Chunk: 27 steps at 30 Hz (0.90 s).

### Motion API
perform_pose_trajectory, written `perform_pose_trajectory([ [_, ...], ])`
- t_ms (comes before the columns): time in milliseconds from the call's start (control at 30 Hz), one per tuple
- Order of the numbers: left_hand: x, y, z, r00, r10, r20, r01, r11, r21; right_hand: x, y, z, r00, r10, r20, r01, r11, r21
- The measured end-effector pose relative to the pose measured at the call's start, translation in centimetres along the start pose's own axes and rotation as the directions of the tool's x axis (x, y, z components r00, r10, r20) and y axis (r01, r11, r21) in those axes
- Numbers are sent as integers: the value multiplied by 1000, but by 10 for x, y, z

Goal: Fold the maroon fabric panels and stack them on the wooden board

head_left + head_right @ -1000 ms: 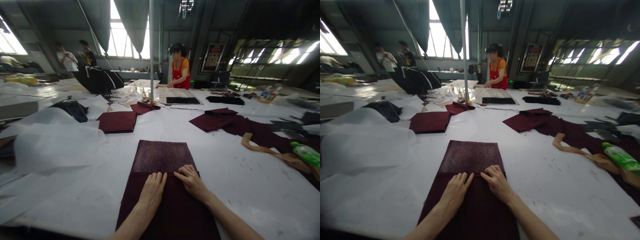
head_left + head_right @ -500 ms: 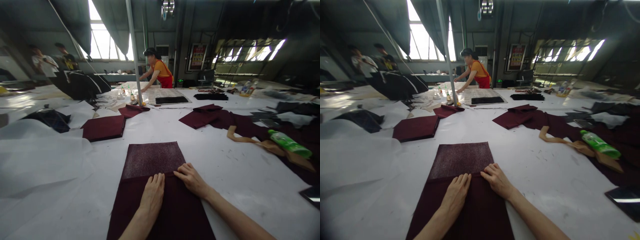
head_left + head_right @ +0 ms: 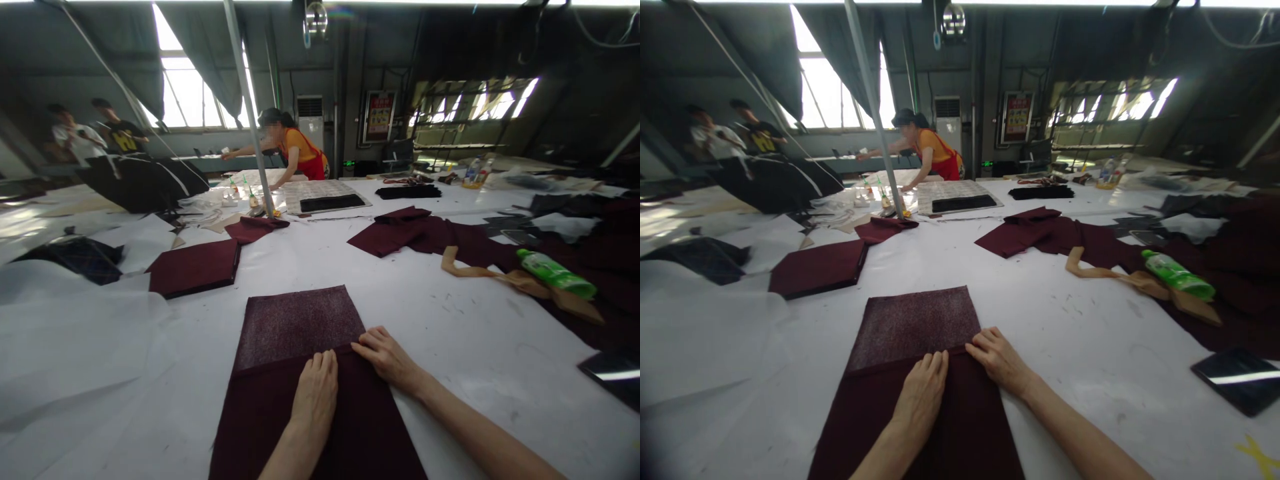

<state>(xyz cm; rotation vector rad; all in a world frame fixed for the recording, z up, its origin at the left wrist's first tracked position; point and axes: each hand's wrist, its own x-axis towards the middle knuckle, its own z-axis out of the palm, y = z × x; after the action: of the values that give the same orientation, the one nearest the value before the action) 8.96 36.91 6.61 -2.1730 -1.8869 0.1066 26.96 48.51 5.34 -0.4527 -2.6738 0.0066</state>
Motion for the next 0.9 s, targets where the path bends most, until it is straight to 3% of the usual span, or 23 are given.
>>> perform_pose_trajectory([
  [233, 11, 16, -2, 999, -31, 22, 30, 1000, 6, -3, 1, 0, 1000, -6, -8, 6, 999, -46],
  [400, 10, 17, 4, 999, 21, -41, -21, 1000, 1, -3, 0, -7, 1000, -17, 12, 18, 997, -75],
  [700, 15, 20, -5, 999, 43, -7, -43, 999, 4, -10, 4, -14, 996, -70, 53, 80, 975, -206],
  [800, 16, 21, -6, 999, 49, -11, -49, 999, -15, -18, 6, -22, 999, 11, 49, 1, 973, -229],
  [900, 17, 22, -6, 999, 44, -14, -45, 999, -20, -17, -2, -27, 986, 156, -51, -163, 966, -200],
])
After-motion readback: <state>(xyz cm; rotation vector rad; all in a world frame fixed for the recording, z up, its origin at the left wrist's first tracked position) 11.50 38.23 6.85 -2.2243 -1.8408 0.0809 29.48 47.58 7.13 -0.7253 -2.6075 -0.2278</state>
